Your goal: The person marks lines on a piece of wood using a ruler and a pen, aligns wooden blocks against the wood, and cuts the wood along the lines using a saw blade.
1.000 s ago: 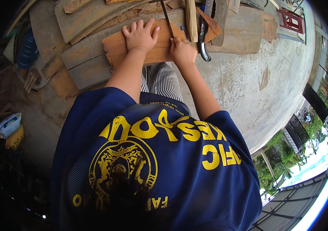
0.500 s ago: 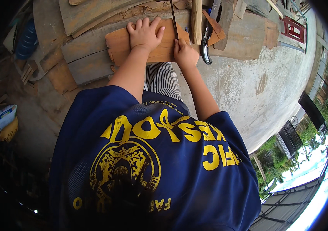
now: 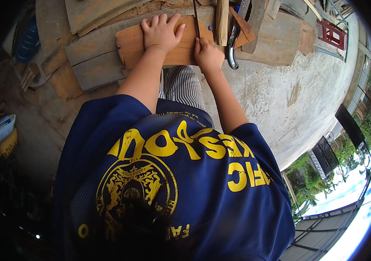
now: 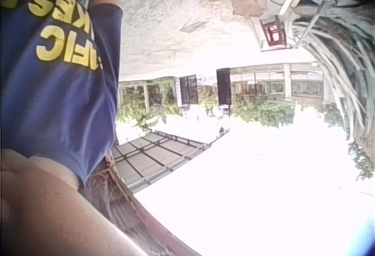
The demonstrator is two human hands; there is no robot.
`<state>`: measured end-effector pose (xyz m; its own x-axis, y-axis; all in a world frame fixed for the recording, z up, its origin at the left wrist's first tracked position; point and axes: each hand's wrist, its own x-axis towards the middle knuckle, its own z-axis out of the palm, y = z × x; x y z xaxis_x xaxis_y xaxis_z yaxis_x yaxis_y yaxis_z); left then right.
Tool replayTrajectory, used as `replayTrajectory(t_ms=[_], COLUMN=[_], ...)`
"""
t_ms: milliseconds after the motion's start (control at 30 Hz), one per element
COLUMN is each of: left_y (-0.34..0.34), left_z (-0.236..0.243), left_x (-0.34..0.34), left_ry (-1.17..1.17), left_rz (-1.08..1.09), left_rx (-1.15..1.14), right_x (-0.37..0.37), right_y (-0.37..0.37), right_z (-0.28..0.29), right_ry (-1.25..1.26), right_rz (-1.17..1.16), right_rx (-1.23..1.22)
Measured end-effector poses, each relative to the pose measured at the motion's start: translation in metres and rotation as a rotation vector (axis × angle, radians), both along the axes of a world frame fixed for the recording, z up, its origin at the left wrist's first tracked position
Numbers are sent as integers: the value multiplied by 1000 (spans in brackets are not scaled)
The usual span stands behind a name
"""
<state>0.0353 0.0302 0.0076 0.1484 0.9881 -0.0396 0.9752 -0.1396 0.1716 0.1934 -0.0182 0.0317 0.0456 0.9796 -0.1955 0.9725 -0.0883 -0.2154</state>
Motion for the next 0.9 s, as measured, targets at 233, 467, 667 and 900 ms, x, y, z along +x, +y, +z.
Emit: replayTrajectory(t_ms=[233,467,667,900], left_y=[-1,-1,-4,-5], left_z=[2,1,-1,2], left_x=[0,1,-1,1], left_ry=[30,-55,95,62], left_rz=[5,-46,-149,-149], left_rx=[12,134,-21,-49], right_x=[1,-1,-2,-2], right_y=[-1,7,2,-2], right_z=[0,2,3,6], right_ry=[0,-4,-27,-68], right_rz=[24,40,52,51], right_rx=[-3,1,-15,-37])
